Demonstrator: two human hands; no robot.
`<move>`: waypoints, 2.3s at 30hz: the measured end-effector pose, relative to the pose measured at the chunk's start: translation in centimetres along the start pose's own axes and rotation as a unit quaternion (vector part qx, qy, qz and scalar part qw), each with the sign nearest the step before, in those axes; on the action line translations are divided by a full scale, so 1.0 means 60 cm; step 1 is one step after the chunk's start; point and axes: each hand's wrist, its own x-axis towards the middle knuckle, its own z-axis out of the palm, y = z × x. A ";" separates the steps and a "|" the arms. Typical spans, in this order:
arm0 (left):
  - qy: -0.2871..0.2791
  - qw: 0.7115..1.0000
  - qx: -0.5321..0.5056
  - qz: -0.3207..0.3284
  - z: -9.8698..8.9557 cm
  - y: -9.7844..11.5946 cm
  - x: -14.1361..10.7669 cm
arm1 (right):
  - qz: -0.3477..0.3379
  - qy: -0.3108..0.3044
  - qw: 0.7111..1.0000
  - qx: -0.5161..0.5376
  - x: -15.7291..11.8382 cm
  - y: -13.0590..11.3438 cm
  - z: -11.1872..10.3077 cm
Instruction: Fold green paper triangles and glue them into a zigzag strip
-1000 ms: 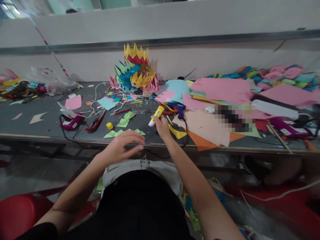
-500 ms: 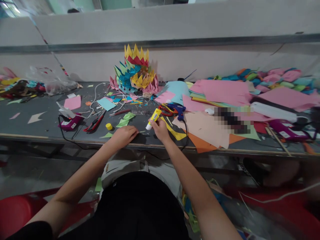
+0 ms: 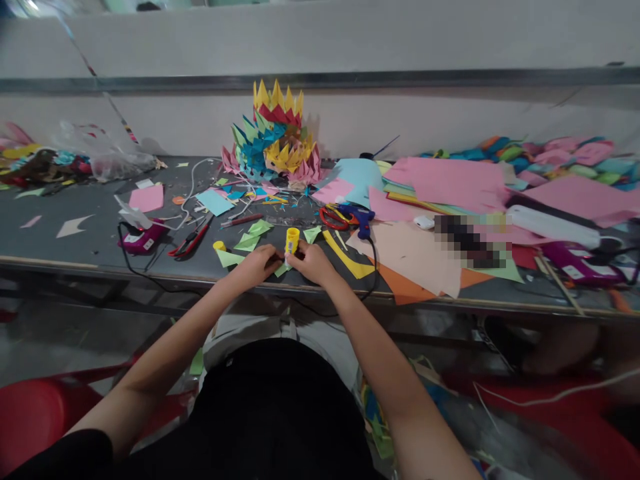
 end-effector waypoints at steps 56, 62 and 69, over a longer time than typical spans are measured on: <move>0.047 0.991 0.127 0.005 -0.045 0.043 -0.026 | -0.021 0.045 0.958 -0.282 0.052 0.008 -0.012; 0.012 0.993 0.115 -0.013 -0.014 0.053 -0.055 | -0.024 0.044 0.966 -0.253 0.049 0.009 -0.015; 0.149 0.972 0.120 -0.140 -0.073 0.005 -0.026 | -0.028 0.064 0.978 -0.195 0.049 0.011 -0.018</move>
